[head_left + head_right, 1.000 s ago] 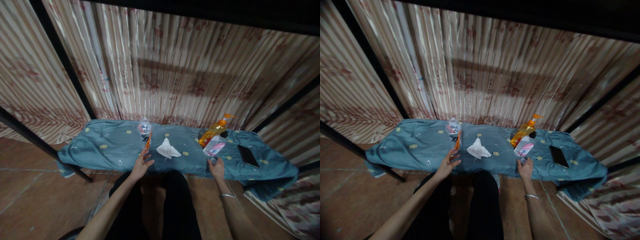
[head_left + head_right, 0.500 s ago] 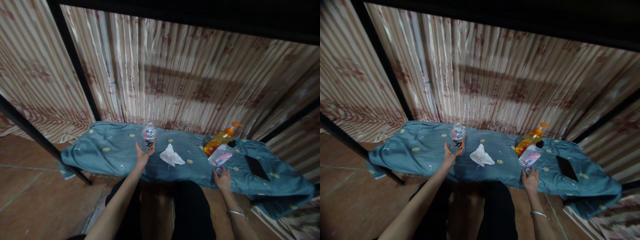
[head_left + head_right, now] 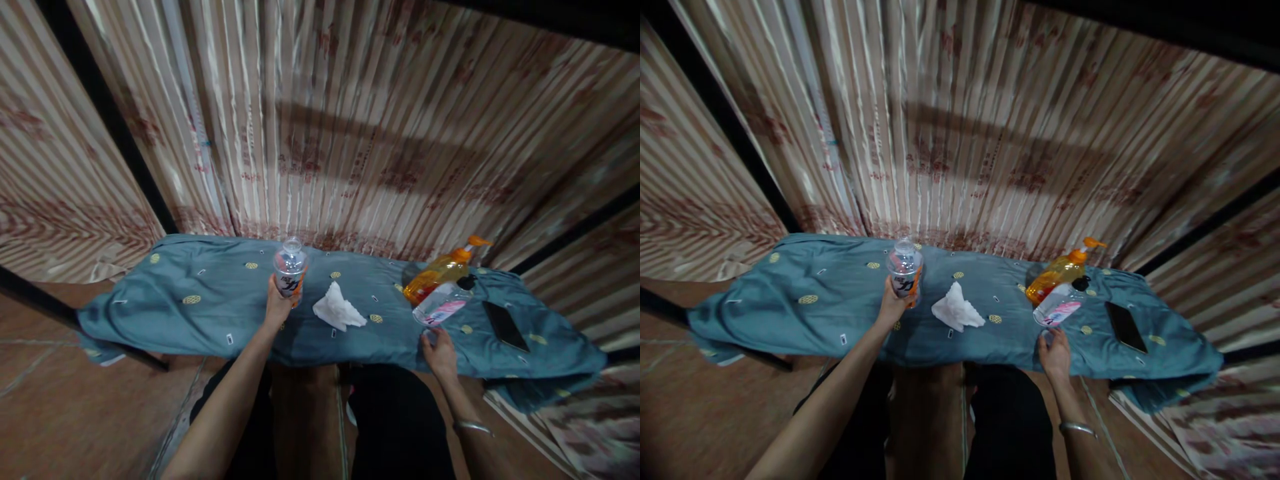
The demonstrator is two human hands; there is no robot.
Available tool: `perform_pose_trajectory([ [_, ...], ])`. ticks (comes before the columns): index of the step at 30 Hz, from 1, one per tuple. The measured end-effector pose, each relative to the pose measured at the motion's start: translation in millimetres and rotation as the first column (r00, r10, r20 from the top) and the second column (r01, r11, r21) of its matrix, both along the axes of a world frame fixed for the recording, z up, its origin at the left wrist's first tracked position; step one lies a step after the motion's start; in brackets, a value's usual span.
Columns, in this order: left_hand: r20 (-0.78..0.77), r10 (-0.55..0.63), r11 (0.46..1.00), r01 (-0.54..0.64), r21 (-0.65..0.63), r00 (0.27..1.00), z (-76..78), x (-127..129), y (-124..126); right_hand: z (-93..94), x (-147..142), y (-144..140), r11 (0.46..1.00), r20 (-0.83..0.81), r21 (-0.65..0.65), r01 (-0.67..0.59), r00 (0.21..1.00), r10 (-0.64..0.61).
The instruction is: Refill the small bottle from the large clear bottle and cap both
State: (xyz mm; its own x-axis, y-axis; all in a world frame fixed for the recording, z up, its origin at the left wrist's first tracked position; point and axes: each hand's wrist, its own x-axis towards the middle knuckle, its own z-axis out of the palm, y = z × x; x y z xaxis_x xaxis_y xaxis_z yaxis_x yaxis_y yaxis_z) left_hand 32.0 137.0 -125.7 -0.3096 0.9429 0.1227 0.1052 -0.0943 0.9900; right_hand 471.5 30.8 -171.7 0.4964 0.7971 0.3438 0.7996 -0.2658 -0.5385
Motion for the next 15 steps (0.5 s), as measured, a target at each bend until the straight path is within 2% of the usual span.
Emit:
perform_pose_trajectory([
  [5,-0.098,0.019,0.999,-0.022,-0.029,0.995,5.4,0,-4,11.0,-15,3,0.999,0.012,-0.017,-0.038,0.999,0.038],
  [9,-0.187,0.021,0.999,-0.027,-0.027,0.982,11.2,-6,-11,10.4,-16,0,0.999,0.022,0.004,-0.038,0.999,0.038],
  [15,-0.319,0.027,0.998,-0.007,0.063,0.947,19.3,-17,-21,10.6,-17,-6,1.0,0.018,-0.023,-0.021,1.0,0.021],
])
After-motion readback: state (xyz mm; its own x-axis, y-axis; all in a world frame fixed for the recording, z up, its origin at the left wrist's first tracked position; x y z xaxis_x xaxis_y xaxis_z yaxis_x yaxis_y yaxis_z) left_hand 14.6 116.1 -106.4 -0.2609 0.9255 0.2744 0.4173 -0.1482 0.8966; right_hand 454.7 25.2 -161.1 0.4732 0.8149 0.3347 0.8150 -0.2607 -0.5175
